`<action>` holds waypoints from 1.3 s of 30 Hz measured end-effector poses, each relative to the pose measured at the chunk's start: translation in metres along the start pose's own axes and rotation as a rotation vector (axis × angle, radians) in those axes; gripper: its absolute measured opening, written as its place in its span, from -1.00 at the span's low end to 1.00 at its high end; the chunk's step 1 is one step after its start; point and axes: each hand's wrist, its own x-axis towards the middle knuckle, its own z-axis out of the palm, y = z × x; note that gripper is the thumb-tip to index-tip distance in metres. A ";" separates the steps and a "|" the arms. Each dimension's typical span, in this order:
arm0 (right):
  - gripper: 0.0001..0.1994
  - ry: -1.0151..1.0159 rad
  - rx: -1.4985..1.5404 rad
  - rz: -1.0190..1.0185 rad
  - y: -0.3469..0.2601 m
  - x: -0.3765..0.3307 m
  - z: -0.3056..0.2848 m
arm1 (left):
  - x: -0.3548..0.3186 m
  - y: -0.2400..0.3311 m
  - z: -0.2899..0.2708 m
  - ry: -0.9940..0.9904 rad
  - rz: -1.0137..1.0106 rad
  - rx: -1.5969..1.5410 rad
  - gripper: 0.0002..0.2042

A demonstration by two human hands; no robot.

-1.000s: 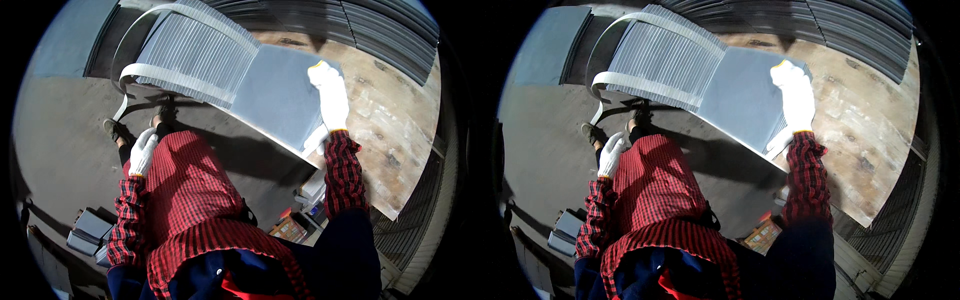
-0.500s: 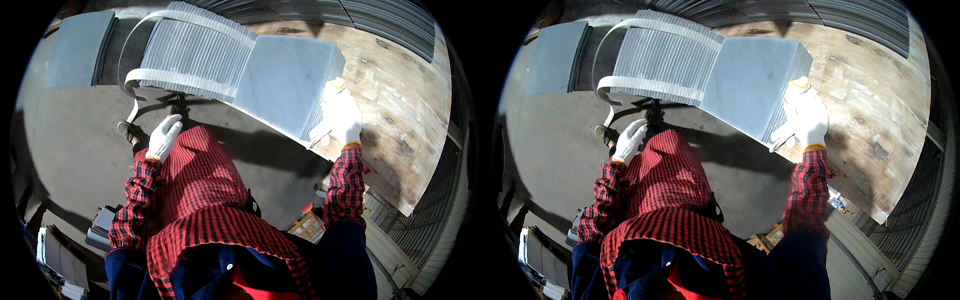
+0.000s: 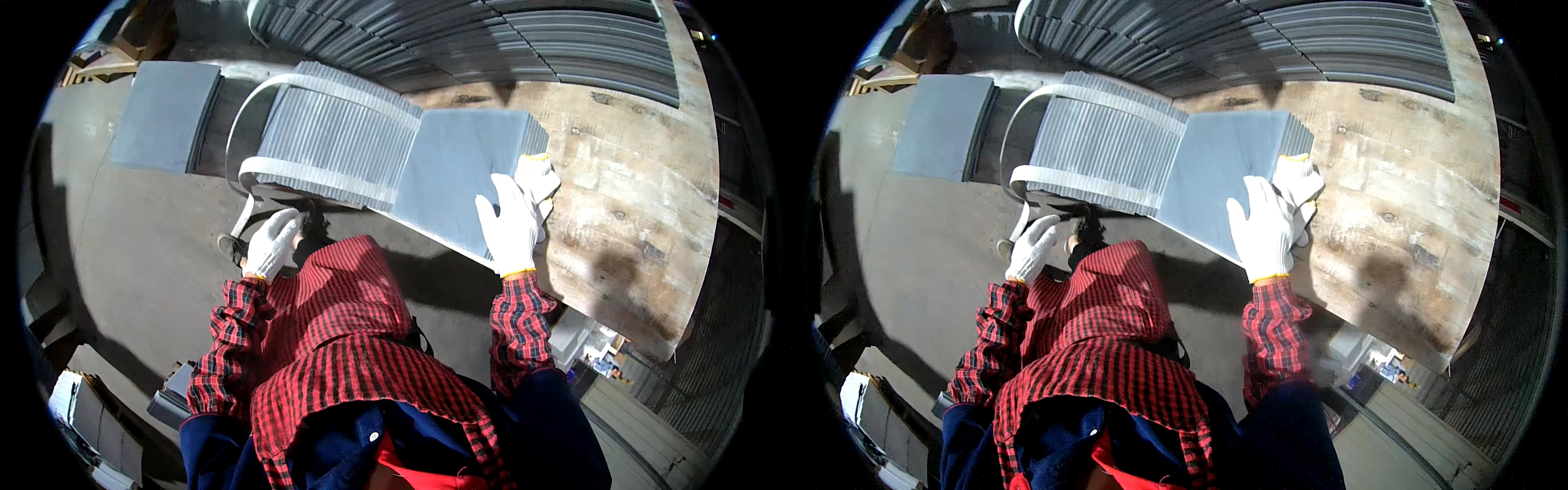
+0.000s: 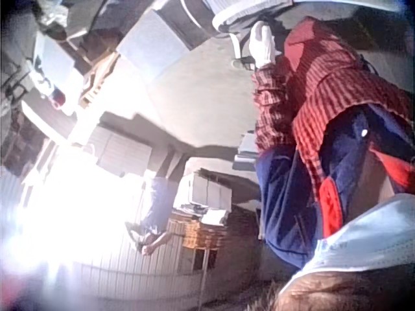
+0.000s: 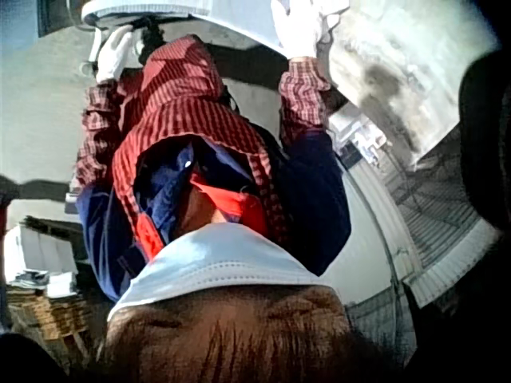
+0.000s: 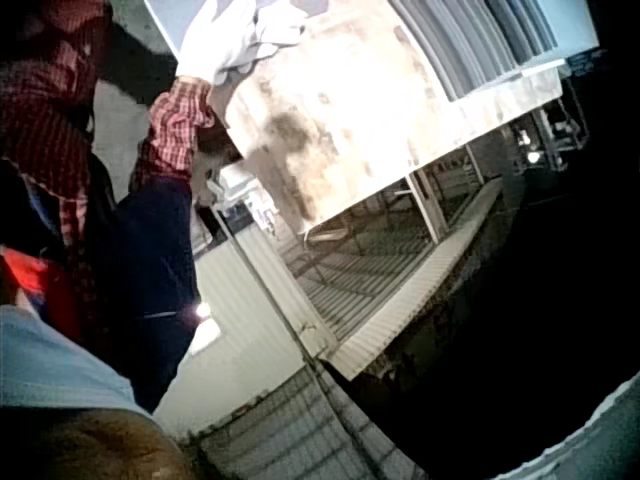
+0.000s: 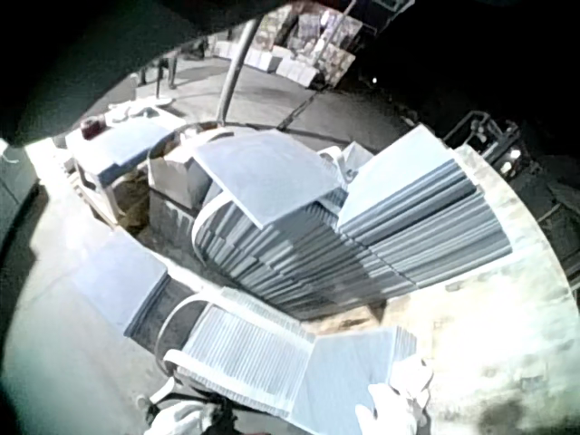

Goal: The person repeatedly picks up gray rectangular panels from a pile and places them onto a stack on a wooden pallet. The person handles the panels one at a time, aligning them as they build the stack.

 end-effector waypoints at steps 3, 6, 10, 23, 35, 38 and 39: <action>-0.48 0.050 -0.037 0.192 0.025 -0.009 0.017 | 0.002 0.012 -0.001 0.027 0.100 0.079 -0.63; -0.40 0.055 -0.127 0.159 0.030 -0.015 0.025 | 0.005 0.023 -0.002 0.035 0.109 0.076 -0.62; -0.27 0.048 -0.233 0.239 -0.040 0.003 0.008 | -0.012 0.029 -0.027 0.063 0.362 0.342 -0.65; -0.21 0.658 -0.274 -0.506 0.068 -0.055 0.169 | -0.027 0.102 0.025 0.009 0.301 0.442 -0.64; -0.33 0.499 -0.082 -0.258 -0.072 -0.008 0.110 | -0.032 0.066 -0.004 0.075 0.300 0.401 -0.63; -0.36 0.502 -0.101 -0.233 -0.079 -0.004 0.109 | -0.045 0.076 -0.020 0.023 0.249 0.380 -0.62; -0.37 0.506 -0.109 -0.220 -0.081 0.000 0.108 | -0.042 0.074 -0.024 0.032 0.259 0.392 -0.62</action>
